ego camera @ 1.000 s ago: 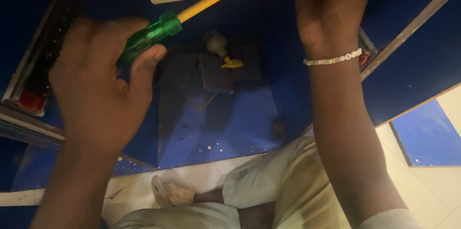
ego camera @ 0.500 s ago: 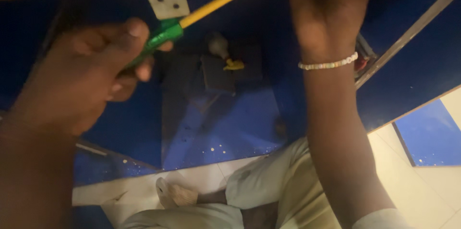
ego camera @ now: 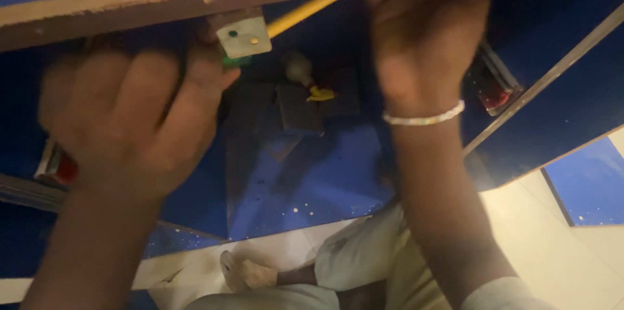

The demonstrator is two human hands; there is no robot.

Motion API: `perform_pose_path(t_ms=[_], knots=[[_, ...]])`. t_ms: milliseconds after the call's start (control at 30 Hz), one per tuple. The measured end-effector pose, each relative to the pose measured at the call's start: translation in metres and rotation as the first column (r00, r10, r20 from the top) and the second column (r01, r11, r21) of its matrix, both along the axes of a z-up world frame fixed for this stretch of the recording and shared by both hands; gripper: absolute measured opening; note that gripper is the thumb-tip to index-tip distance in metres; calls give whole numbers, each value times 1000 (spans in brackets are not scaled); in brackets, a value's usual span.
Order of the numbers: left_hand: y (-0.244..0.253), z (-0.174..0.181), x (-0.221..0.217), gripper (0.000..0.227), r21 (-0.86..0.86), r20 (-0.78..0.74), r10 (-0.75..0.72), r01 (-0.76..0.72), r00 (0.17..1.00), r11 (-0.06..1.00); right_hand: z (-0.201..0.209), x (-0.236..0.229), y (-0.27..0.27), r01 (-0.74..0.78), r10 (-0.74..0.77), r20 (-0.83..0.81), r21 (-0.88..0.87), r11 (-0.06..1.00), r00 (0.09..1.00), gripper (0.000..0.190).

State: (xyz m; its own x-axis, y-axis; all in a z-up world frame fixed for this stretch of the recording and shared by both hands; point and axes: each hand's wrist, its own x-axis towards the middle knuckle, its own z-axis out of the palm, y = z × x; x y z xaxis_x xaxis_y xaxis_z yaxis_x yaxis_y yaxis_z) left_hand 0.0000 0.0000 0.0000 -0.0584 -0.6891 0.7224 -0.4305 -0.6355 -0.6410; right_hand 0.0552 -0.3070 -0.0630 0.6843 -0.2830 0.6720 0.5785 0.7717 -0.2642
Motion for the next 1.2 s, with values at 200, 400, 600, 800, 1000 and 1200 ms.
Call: perform_pose_path(t_ms=[200, 400, 600, 800, 1000, 1200], knots=[[-6, 2, -3, 43, -15, -31, 120, -120, 992, 993, 6, 3, 18, 52, -52, 64, -2, 999, 997, 25], [-25, 21, -12, 65, -186, -934, -292, -421, -204, 888, -4, 10, 13, 109, -90, -117, 169, 980, 989, 23], [-20, 10, -17, 57, -262, -964, -256, -425, 72, 866, -2, 13, 11, 211, -211, -3, -17, 977, 978, 24], [-13, -17, -4, 47, -136, -652, 13, -134, 758, 982, -3, 14, 6, 115, -103, -102, 110, 987, 989, 25], [-8, 3, 32, 52, -273, -830, -431, -416, -354, 867, -2, 27, 1, 48, -29, -105, 181, 982, 994, 27], [-32, 37, 20, 51, -129, -878, -351, -544, -326, 829, -12, 11, 16, 6, -10, 95, 43, 999, 995, 29]])
